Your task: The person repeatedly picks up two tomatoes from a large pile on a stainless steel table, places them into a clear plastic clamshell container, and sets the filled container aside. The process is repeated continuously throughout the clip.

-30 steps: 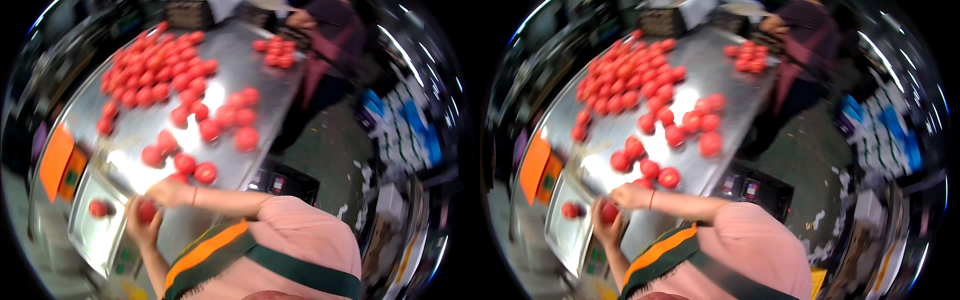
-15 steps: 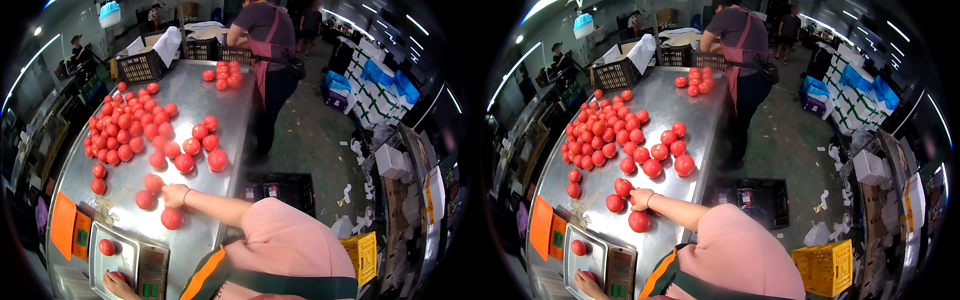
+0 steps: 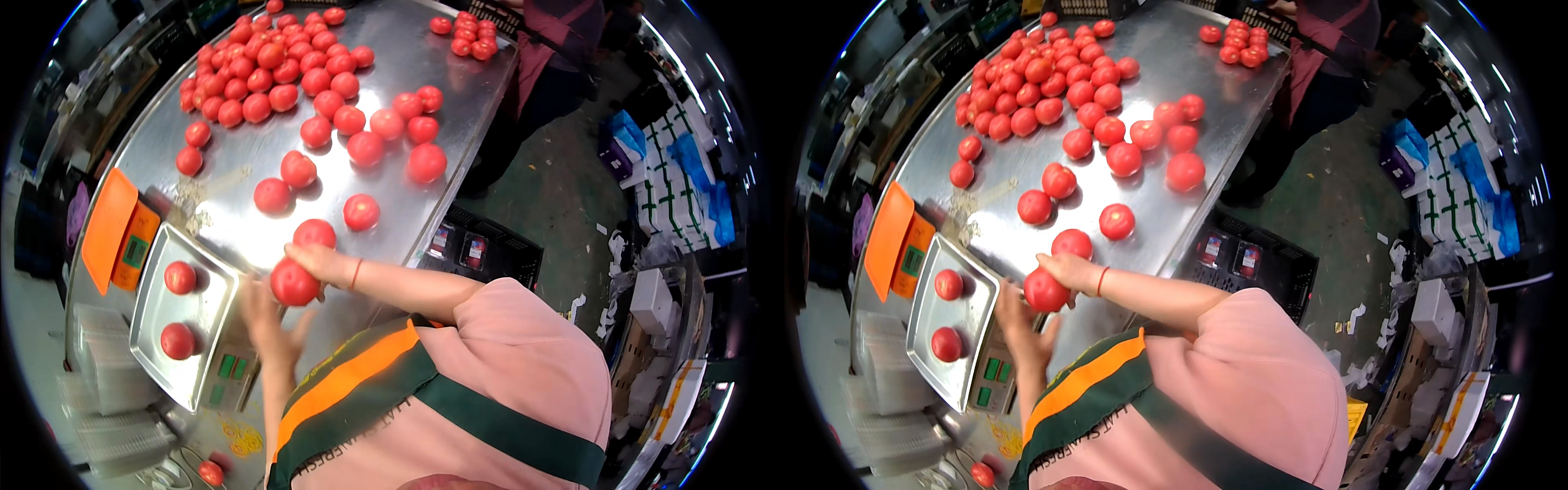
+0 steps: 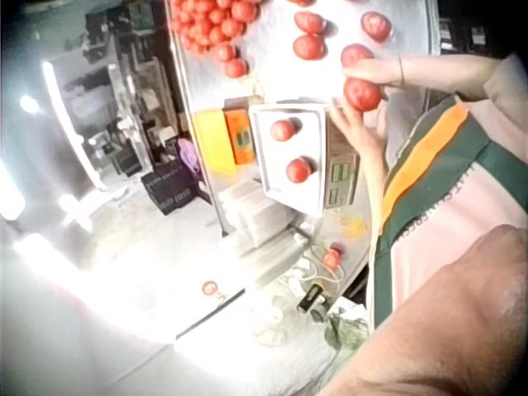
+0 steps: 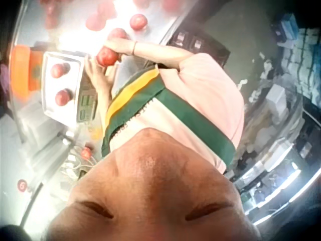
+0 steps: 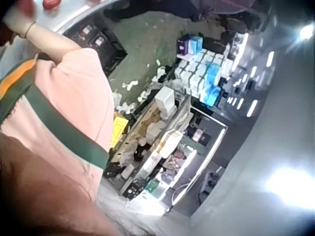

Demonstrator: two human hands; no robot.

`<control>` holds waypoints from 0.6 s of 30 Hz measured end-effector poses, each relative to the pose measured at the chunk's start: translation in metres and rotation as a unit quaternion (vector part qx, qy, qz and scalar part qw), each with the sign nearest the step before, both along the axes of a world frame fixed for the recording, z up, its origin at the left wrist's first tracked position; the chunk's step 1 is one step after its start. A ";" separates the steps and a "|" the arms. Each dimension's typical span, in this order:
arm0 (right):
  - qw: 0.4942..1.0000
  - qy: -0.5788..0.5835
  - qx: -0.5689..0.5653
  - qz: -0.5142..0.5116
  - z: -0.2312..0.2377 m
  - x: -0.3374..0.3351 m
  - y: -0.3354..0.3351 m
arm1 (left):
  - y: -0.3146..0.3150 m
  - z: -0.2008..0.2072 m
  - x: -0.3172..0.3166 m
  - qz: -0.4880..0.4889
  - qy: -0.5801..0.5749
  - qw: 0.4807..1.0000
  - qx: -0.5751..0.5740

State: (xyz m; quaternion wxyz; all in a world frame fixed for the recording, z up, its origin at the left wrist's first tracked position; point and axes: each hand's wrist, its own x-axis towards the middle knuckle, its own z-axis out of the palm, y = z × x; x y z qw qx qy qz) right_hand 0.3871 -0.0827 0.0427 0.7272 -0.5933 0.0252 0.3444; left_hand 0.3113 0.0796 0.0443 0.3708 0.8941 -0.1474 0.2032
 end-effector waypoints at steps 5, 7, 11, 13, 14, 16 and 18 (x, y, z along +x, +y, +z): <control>0.982 -0.166 -0.074 0.058 -0.069 -0.017 -0.002 | -0.019 -0.019 -0.004 -0.068 0.114 0.991 -0.036; 0.989 -0.060 -0.073 0.115 -0.029 -0.021 -0.018 | -0.017 -0.029 -0.010 -0.064 0.115 0.990 -0.041; 0.944 -0.280 -0.107 0.136 -0.099 -0.019 -0.033 | -0.025 -0.052 -0.008 -0.063 0.222 0.954 -0.191; 0.943 -0.268 -0.118 0.161 -0.067 0.000 -0.053 | -0.031 -0.058 -0.007 -0.039 0.329 0.866 -0.373; 0.968 -0.141 -0.116 0.175 -0.031 0.000 -0.060 | -0.031 -0.054 -0.009 -0.032 0.368 0.813 -0.450; 0.974 -0.164 -0.108 0.114 -0.017 0.026 -0.081 | -0.029 -0.068 -0.005 -0.039 0.401 0.778 -0.481; 0.929 -0.327 -0.171 0.009 -0.004 0.077 -0.096 | -0.027 -0.077 0.000 -0.047 0.420 0.781 -0.461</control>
